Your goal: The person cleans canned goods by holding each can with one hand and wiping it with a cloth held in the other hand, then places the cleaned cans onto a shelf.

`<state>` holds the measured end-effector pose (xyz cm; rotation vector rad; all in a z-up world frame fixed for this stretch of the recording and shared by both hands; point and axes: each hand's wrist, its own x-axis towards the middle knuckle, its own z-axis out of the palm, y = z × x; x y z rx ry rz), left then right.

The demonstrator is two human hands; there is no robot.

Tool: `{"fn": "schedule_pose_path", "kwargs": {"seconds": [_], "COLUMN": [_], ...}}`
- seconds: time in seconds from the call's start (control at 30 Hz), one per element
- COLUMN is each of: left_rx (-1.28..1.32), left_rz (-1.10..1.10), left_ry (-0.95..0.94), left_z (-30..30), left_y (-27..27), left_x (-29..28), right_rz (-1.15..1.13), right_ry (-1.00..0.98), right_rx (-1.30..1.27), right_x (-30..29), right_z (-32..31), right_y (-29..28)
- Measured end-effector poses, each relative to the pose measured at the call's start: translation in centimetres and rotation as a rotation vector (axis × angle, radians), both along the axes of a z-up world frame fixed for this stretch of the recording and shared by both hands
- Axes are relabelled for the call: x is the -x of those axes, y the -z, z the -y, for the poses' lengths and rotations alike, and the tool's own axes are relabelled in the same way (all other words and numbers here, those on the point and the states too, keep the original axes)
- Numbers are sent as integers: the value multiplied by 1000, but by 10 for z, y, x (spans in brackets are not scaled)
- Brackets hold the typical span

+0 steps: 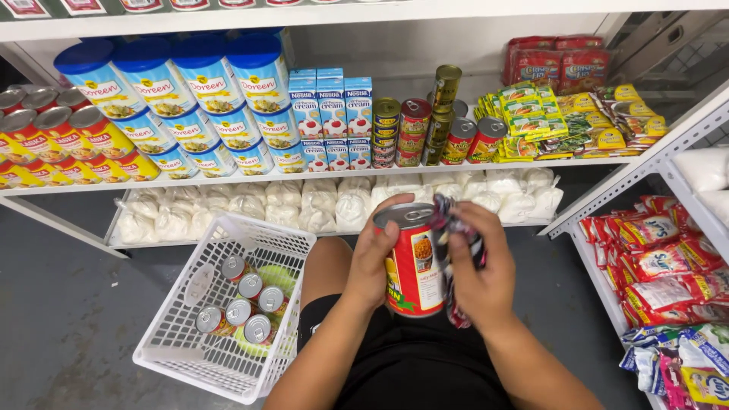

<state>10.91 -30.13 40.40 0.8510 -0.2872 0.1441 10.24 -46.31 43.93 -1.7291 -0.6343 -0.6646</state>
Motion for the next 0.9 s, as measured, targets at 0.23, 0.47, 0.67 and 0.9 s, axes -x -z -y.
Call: {"fn": "schedule_pose_path", "kwargs": {"seconds": [0.23,0.47,0.67,0.9], "left_rx": [1,1,1,38], "left_rz": [21,107,122,151], "left_ry": [77,75,130,181], "left_z": [-10,-8,-4,-4], "left_y": [-20,-22,-25,-35], "left_x": [0,-7,-6,-5], "right_rz": [-513,57,43,-199], "right_ry": [-46,73,-1,-50], "right_rx": [-206,13,6,-212], "right_x": [4,29,-4,17], "right_z": [6,2,13,6], "right_y": [21,10,-10,3]}}
